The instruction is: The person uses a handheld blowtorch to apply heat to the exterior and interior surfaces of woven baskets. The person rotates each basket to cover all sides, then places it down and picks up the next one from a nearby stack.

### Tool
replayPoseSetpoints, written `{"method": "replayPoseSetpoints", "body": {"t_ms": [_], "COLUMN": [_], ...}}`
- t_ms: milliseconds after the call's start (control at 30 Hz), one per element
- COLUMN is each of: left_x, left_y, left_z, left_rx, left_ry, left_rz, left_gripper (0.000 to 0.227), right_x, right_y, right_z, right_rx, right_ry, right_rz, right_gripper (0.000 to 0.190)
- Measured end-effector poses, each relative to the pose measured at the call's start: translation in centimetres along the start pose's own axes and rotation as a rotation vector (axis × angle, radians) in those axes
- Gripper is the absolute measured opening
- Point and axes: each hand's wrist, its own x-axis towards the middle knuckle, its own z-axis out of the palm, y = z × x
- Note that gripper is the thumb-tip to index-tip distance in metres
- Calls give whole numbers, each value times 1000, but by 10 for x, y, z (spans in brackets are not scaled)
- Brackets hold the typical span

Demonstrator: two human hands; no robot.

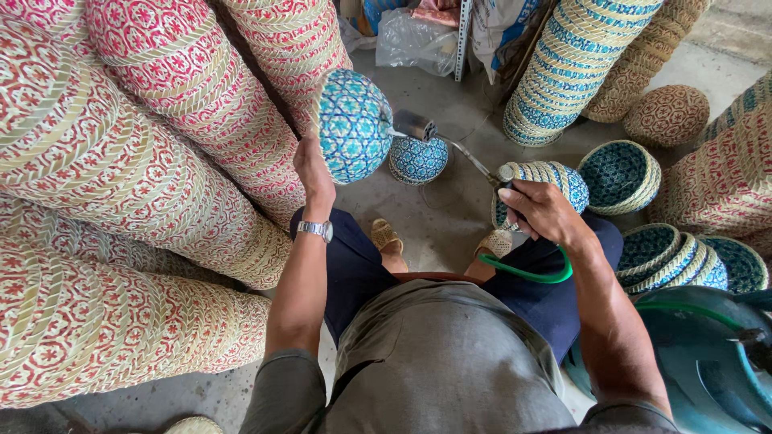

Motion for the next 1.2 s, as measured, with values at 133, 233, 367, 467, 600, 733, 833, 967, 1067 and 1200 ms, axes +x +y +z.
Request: {"method": "replayPoseSetpoints", "body": {"t_ms": [133, 233, 367, 467, 600, 733, 833, 967, 1067, 1200], "left_x": [-15, -20, -12, 3, 24, 27, 25, 20, 17, 7], "left_y": [-18, -24, -33, -45, -58, -57, -41, -21, -5, 22], "left_z": [5, 13, 15, 5, -17, -36, -41, -36, -32, -30], "left_rx": [-29, -70, -545, -743, -916, -940, -908, -713, -534, -447], "left_ry": [-154, -174, -97, 7, 124, 137, 102, 28, -23, -210], "left_rz": [-19, 12, -167, -295, -340, -323, -375, -275, -182, -70], "left_gripper": [35, 34, 39, 44, 45, 45, 44, 39, 36, 27], "right_x": [11, 11, 0, -9, -14, -7, -3, -5, -8, -7], "right_y": [-11, -16, -11, -1, 13, 24, 26, 29, 31, 25], "right_z": [11, 21, 29, 31, 31, 20, 12, 7, 7, 5], "right_rx": [-129, -131, -162, -111, -145, -106, -48, 100, 22, 41], "right_ry": [71, -26, 4, -71, -144, -119, -56, -43, -176, -47], "right_rz": [-206, -179, -236, -60, 63, 214, 202, 18, 45, 91], "right_gripper": [39, 40, 40, 39, 43, 43, 43, 43, 45, 42]}}
